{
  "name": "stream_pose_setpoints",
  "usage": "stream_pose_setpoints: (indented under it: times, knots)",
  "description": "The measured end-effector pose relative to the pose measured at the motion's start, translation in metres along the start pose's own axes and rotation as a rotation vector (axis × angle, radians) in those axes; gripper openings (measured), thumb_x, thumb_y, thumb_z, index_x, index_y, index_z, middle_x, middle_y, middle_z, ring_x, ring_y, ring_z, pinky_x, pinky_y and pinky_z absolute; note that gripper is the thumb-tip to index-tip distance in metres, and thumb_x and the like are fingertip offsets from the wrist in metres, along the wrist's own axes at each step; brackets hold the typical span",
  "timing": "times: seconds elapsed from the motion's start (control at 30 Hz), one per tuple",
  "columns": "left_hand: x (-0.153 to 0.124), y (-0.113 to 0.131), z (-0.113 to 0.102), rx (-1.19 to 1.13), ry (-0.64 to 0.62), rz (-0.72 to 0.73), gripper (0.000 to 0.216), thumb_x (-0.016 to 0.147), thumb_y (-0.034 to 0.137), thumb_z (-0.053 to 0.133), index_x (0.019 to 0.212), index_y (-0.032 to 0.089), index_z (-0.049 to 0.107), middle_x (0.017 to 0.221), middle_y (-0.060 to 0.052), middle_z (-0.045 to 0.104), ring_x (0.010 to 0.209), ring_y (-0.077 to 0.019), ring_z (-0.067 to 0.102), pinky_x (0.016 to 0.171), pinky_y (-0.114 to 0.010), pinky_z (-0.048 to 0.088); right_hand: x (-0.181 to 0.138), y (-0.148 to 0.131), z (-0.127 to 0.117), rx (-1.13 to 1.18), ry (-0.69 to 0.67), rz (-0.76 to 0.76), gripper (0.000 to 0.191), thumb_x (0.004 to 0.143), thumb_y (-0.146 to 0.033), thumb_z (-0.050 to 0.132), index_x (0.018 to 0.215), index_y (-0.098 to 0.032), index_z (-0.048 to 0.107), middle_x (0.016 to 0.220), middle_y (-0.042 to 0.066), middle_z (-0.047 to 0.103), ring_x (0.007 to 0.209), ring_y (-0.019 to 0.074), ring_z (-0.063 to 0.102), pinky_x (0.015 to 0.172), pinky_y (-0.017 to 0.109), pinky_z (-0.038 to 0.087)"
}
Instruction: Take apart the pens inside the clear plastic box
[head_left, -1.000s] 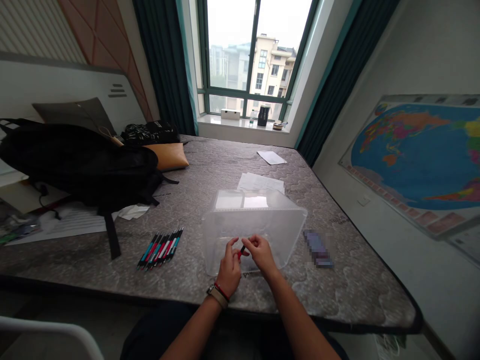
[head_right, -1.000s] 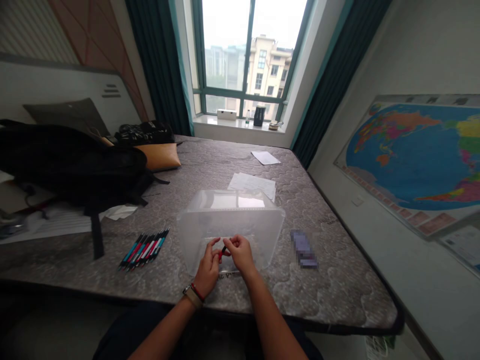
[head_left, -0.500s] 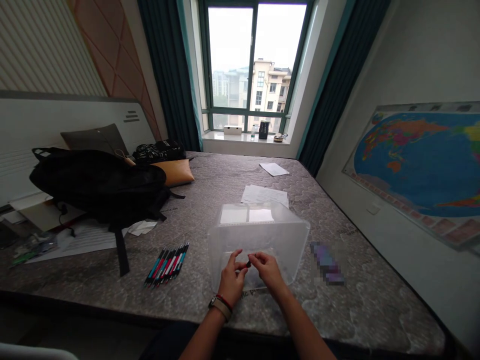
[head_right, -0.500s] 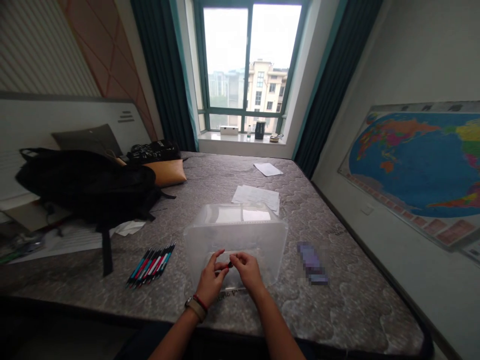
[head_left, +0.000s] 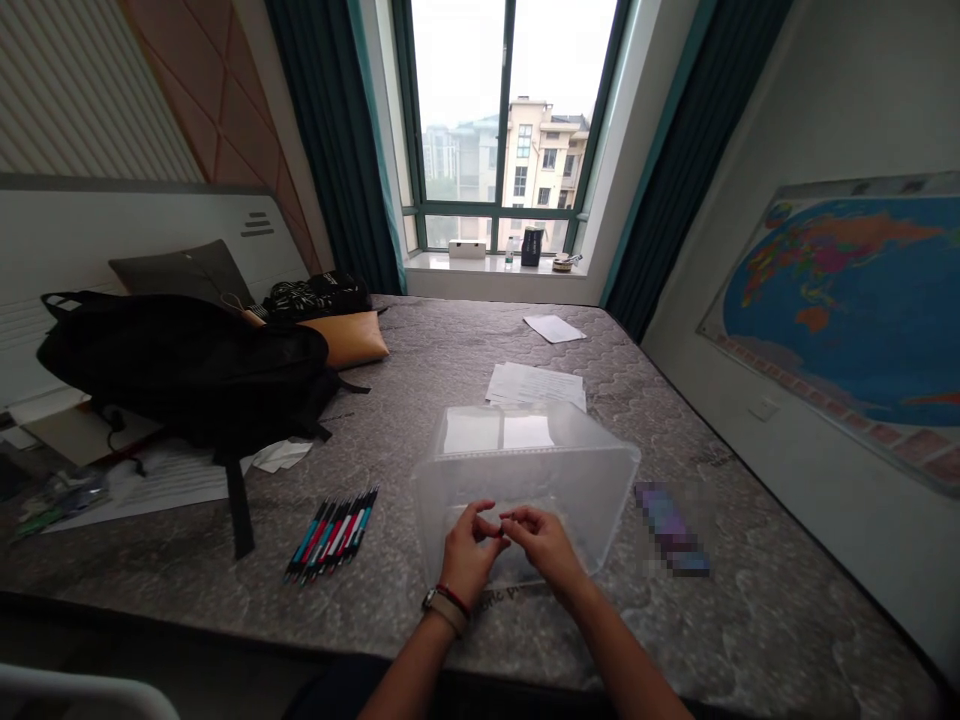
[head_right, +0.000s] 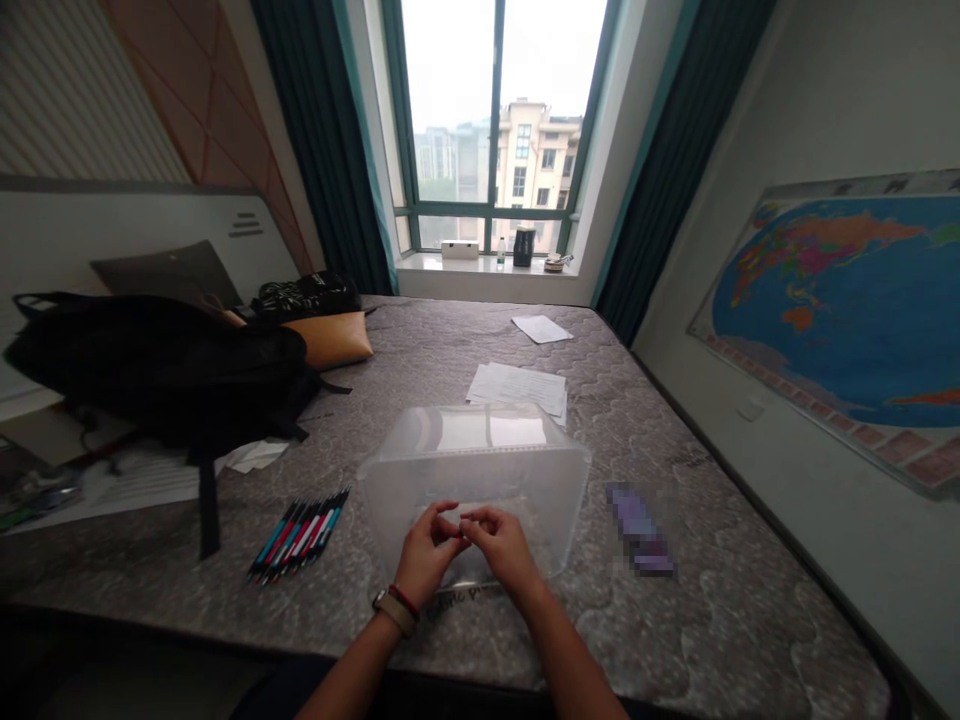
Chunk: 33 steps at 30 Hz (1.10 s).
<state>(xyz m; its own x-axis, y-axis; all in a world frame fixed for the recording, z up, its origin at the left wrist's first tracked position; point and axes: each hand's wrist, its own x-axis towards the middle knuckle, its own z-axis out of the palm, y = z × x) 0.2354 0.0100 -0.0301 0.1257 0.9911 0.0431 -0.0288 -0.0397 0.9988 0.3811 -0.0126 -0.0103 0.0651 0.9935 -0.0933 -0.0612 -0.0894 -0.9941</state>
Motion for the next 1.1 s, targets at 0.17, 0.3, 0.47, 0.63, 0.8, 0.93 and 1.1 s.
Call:
stream_pose_setpoints:
  times: [0.17,0.3,0.47,0.63,0.8,0.93,1.1]
  knots:
    - [-0.007,0.002,0.001,0.073,-0.027,0.020,0.041,0.070,0.031,0.077,0.106,0.016,0.066,0.066,0.001,0.063,0.064,-0.0147,0.062,0.063,-0.024,0.050,-0.003,0.010,0.007,-0.114,0.132,-0.107,0.035,0.069,-0.047,0.077,0.084,-0.015,0.074,0.055,0.000,0.060,0.052,0.0141,0.050,0.052,0.025,0.038]
    - [-0.009,0.008,-0.001,0.064,-0.051,0.002,0.039,0.071,0.029,0.076,0.107,0.017,0.065,0.075,-0.003,0.069,0.072,-0.0179,0.067,0.069,-0.027,0.053,-0.007,0.006,0.009,0.032,0.019,-0.085,0.045,0.078,-0.049,0.069,0.110,-0.018,0.072,0.085,0.007,0.073,0.076,0.0222,0.066,0.070,0.032,0.049]
    - [-0.005,0.004,-0.001,0.044,-0.050,-0.001,0.045,0.066,0.027,0.079,0.107,0.017,0.065,0.068,0.001,0.064,0.067,-0.0153,0.063,0.066,-0.025,0.052,-0.007,0.003,0.008,-0.001,0.034,-0.142,0.037,0.078,-0.047,0.070,0.099,-0.018,0.075,0.086,0.007,0.073,0.082,0.0238,0.066,0.073,0.032,0.050]
    - [-0.001,0.004,-0.001,0.124,-0.021,0.018,0.041,0.071,0.037,0.076,0.105,0.017,0.066,0.070,-0.001,0.065,0.069,-0.0162,0.064,0.067,-0.027,0.053,0.001,0.014,0.011,-0.121,0.215,-0.161,0.029,0.071,-0.043,0.076,0.078,-0.016,0.068,0.049,-0.006,0.049,0.047,0.0111,0.043,0.047,0.023,0.033]
    - [-0.005,0.009,-0.006,0.261,-0.200,0.008,0.033,0.081,0.040,0.065,0.105,0.018,0.070,0.089,-0.007,0.073,0.077,-0.0191,0.068,0.072,-0.030,0.053,0.003,0.012,0.007,0.010,0.215,-0.154,0.035,0.076,-0.047,0.071,0.090,-0.016,0.070,0.072,0.002,0.067,0.061,0.0148,0.057,0.056,0.025,0.042]
    - [-0.010,0.008,-0.006,0.302,-0.322,-0.006,0.031,0.089,0.038,0.053,0.102,0.018,0.073,0.087,-0.007,0.075,0.072,-0.0184,0.067,0.067,-0.028,0.051,-0.001,0.007,-0.001,0.027,0.170,-0.086,0.046,0.077,-0.051,0.069,0.103,-0.014,0.072,0.065,0.002,0.064,0.056,0.0144,0.054,0.050,0.024,0.039]
    - [-0.008,0.006,-0.005,0.332,-0.247,-0.006,0.025,0.080,0.037,0.065,0.092,0.018,0.076,0.081,-0.006,0.075,0.066,-0.0179,0.065,0.062,-0.026,0.049,0.000,0.013,-0.005,0.025,0.198,-0.053,0.039,0.070,-0.051,0.075,0.083,-0.015,0.069,0.051,-0.005,0.050,0.043,0.0069,0.034,0.043,0.021,0.025]
